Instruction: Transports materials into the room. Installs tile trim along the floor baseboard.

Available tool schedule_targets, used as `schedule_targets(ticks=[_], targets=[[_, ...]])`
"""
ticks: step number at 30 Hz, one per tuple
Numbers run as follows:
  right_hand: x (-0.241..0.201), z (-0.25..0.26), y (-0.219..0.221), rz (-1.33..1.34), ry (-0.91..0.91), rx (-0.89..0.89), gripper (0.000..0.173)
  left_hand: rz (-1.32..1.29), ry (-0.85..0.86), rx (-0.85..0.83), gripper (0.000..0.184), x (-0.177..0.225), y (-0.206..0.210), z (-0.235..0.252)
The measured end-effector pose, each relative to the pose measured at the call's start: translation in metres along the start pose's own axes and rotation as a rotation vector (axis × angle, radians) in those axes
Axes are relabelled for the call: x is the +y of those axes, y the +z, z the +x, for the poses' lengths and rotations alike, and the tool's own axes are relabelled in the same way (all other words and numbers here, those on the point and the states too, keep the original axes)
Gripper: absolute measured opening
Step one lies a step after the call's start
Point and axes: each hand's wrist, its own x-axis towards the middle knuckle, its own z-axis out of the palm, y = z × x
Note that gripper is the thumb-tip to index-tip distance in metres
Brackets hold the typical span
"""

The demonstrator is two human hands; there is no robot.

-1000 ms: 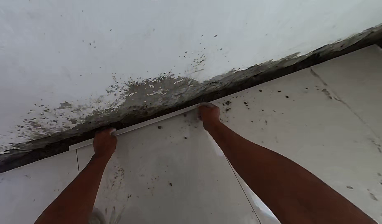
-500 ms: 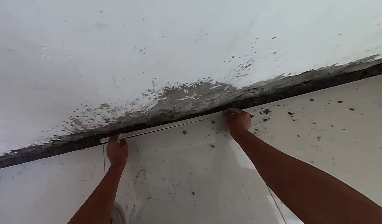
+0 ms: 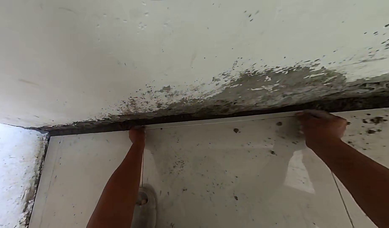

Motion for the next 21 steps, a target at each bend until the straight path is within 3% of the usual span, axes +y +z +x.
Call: schedule_targets(ticks=[5, 17, 21], targets=[[-0.003, -0.002, 0.001, -0.003, 0.021, 0.017, 0.033, 0.01, 0.03, -0.028, 0.027, 0.001, 0.001, 0.0], [-0.011, -0.003, -0.001, -0.123, 0.068, 0.089, 0.035, 0.084, 0.077, 0.009, 0.034, -0.003, 0.008, 0.002], [-0.02, -0.027, 0.0, -0.145, -0.012, 0.169, 0.041, 0.104, 0.211, 0.052, 0.039, -0.001, 0.007, -0.022]])
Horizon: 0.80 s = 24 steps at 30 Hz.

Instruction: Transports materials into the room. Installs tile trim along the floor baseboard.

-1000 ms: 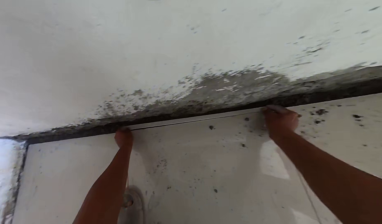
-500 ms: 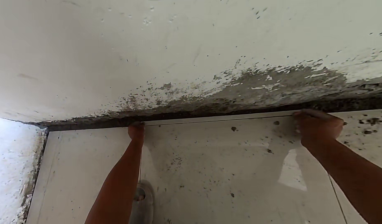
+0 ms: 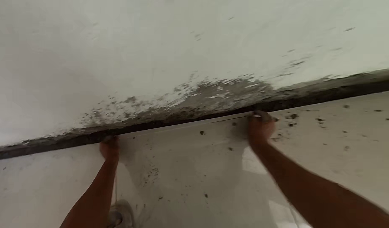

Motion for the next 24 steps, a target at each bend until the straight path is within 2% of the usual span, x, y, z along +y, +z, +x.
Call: schedule_targets(ticks=[1, 3, 5, 7, 10, 15, 19, 24], targets=[[-0.004, -0.016, 0.003, -0.01, -0.058, 0.018, 0.044, 0.067, 0.081, 0.004, 0.042, 0.006, -0.003, -0.015], [-0.002, -0.051, 0.023, -0.03, -0.308, 0.004, 0.047, 0.132, 0.322, -0.017, 0.044, 0.003, 0.002, -0.036], [0.0, -0.083, 0.055, -0.103, -0.584, -0.087, 0.051, 0.205, 0.563, -0.035, 0.045, -0.008, 0.015, -0.048], [-0.003, -0.103, 0.079, -0.209, -0.722, -0.168, 0.056, 0.275, 0.713, -0.042, 0.043, -0.019, 0.03, -0.056], [-0.005, -0.108, 0.097, -0.316, -0.761, -0.189, 0.057, 0.331, 0.744, -0.023, 0.043, -0.027, 0.041, -0.058], [-0.008, -0.108, 0.097, -0.423, -0.729, -0.199, 0.063, 0.366, 0.727, -0.029, 0.046, -0.022, 0.038, -0.05], [-0.011, -0.107, 0.098, -0.471, -0.721, -0.214, 0.064, 0.449, 0.717, -0.075, 0.051, -0.012, 0.03, -0.045], [-0.013, -0.105, 0.099, -0.486, -0.709, -0.244, 0.067, 0.427, 0.723, -0.143, 0.053, -0.008, 0.027, -0.034]])
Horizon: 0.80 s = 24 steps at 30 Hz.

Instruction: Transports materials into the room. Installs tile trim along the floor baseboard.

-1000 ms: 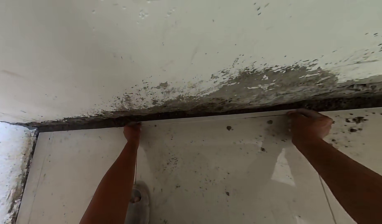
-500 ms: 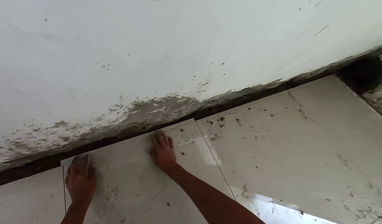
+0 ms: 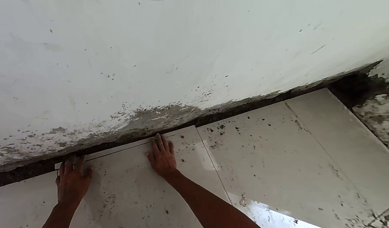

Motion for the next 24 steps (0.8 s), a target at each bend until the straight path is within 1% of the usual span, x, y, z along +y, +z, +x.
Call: schedule_targets(ticks=[5, 11, 13, 17, 21, 24], targets=[[0.0, 0.001, 0.0, 0.009, -0.004, 0.0, 0.067, 0.022, 0.037, -0.029, 0.05, -0.002, 0.0, -0.003], [-0.002, 0.002, -0.001, 0.018, 0.008, -0.041, 0.068, 0.047, 0.024, -0.047, 0.048, 0.002, -0.001, -0.006], [-0.002, 0.002, -0.001, 0.022, 0.008, -0.03, 0.067, 0.055, 0.02, -0.039, 0.048, 0.003, 0.001, -0.007], [-0.001, 0.001, 0.002, 0.047, -0.031, 0.039, 0.065, 0.064, -0.01, -0.039, 0.048, 0.008, 0.003, -0.012], [0.003, 0.003, 0.004, 0.038, -0.068, 0.058, 0.065, 0.056, -0.066, -0.043, 0.05, 0.012, 0.007, -0.014], [0.0, 0.004, 0.0, 0.069, -0.084, 0.015, 0.066, 0.073, -0.112, -0.119, 0.052, 0.018, -0.003, -0.013]])
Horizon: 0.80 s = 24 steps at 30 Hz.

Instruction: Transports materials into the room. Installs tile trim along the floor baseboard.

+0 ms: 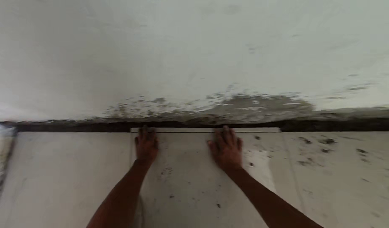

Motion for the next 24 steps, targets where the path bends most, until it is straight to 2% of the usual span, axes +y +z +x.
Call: schedule_targets(ticks=[5, 15, 18, 21, 24], targets=[[-0.004, 0.001, -0.002, 0.016, 0.008, 0.014, 0.073, 0.075, -0.08, -0.143, 0.054, 0.011, -0.016, 0.004], [0.003, -0.001, 0.006, 0.03, 0.029, 0.049, 0.079, 0.01, -0.113, -0.138, 0.054, 0.013, -0.007, 0.002], [0.003, 0.0, 0.004, 0.031, 0.03, 0.064, 0.08, -0.109, -0.11, -0.044, 0.052, 0.008, -0.006, 0.002], [0.002, 0.001, 0.005, 0.036, 0.027, 0.064, 0.08, -0.282, -0.25, 0.149, 0.052, -0.01, -0.011, 0.003], [0.002, -0.001, 0.003, 0.022, 0.043, 0.054, 0.08, -0.357, -0.454, 0.141, 0.048, -0.024, -0.028, 0.015]])
